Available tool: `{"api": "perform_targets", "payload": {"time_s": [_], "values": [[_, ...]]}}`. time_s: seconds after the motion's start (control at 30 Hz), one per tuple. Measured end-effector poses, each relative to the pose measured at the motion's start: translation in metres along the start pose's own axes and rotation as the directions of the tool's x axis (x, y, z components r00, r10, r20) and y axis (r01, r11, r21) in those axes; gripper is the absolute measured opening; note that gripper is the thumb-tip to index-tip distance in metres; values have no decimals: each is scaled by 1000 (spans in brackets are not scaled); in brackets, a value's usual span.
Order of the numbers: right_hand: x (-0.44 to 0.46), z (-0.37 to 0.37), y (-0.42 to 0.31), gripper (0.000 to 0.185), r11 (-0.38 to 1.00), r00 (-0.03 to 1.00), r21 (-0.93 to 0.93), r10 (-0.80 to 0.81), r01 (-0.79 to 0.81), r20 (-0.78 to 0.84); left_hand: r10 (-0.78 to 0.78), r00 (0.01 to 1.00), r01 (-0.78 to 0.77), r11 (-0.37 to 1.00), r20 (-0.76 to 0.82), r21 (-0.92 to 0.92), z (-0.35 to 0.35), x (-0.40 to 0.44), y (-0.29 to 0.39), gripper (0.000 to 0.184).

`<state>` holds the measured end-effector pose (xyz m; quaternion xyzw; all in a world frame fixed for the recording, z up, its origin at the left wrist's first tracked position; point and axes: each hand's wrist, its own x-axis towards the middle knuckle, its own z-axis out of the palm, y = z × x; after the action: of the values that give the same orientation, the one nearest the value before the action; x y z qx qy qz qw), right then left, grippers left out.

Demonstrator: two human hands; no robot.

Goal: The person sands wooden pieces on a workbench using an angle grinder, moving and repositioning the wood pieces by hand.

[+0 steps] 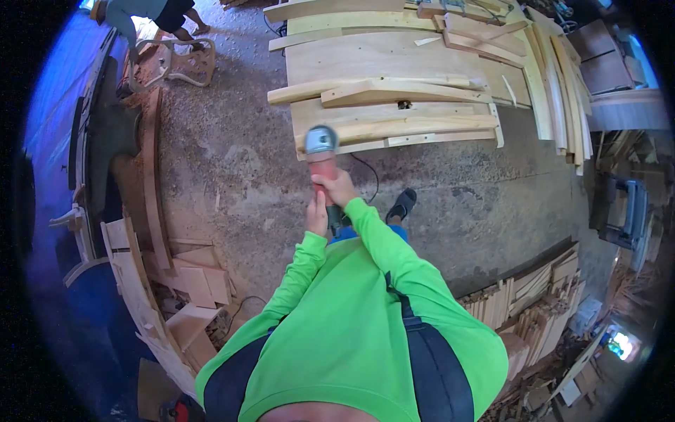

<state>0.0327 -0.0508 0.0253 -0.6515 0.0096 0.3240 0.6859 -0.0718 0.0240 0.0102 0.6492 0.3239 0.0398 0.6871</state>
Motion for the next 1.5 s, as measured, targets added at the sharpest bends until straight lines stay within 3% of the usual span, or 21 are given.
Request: {"api": "perform_targets", "payload": {"time_s": [0.13,0.27,0.37,0.4,0.53,0.63,0.67,0.7,0.73,0.8,0.93,1.0,1.03,1.1,1.13,1.2,1.3,1.4,1.47,1.5], "values": [[6,40,2,48,992,997,-123,33,-25,70,-49,988,51,999,-148,11,-25,-5,10,53],[7,37,5,50,994,999,-109,31,-26,40,-188,981,189,982,-54,13,-26,-6,26,54],[11,-3,29,50,996,993,-68,46,-54,-106,30,1000,-30,998,0,54,8,-2,15,51],[8,-20,27,50,998,989,-20,58,-61,-138,-14,999,11,994,35,110,22,-7,33,50],[-9,-68,4,39,923,972,364,188,-125,-142,61,982,-87,986,178,141,65,2,26,51],[-11,-67,0,42,925,975,349,195,-148,-102,121,986,-142,971,112,193,64,8,-1,51],[-7,-59,4,44,965,984,240,135,-105,-114,154,986,-165,963,71,213,62,9,-12,51],[2,-46,19,45,990,990,128,72,-56,-123,60,994,-74,983,86,169,46,-2,13,52],[7,-33,27,47,1000,992,15,10,-8,-128,82,997,-79,986,-15,148,36,-8,18,52],[11,1,20,46,997,998,-59,60,-58,21,67,994,-62,996,-86,66,11,-6,8,53],[18,37,12,49,990,989,-134,57,-38,138,-36,970,63,993,-239,105,-13,-2,0,54],[14,19,9,49,988,990,-150,49,-29,131,-48,968,78,990,-245,115,0,-2,-3,54],[11,2,6,50,986,993,-164,42,-23,114,-164,974,161,986,-155,-32,19,-18,40,50],[6,-34,11,50,989,1000,-146,-17,19,11,2,994,1,1000,-113,20,54,-11,16,48],[2,-57,9,48,997,999,-82,4,-8,-44,80,993,-77,996,-85,43,73,-12,21,47],[-8,-107,1,44,997,987,50,58,-51,-149,92,993,-104,979,73,176,112,-8,15,44],[-26,-178,-13,38,941,977,328,140,-80,-163,103,974,-137,977,200,164,176,-15,22,44],[-40,-221,-11,38,939,976,332,148,-87,-162,128,970,-159,977,204,140,220,-25,11,43],[-44,-229,-18,39,987,982,146,92,-68,-167,162,976,-188,966,147,178,228,-37,6,41],[-46,-225,-20,40,997,984,55,68,-60,-163,76,985,-102,980,153,169,225,-43,12,40]]}}
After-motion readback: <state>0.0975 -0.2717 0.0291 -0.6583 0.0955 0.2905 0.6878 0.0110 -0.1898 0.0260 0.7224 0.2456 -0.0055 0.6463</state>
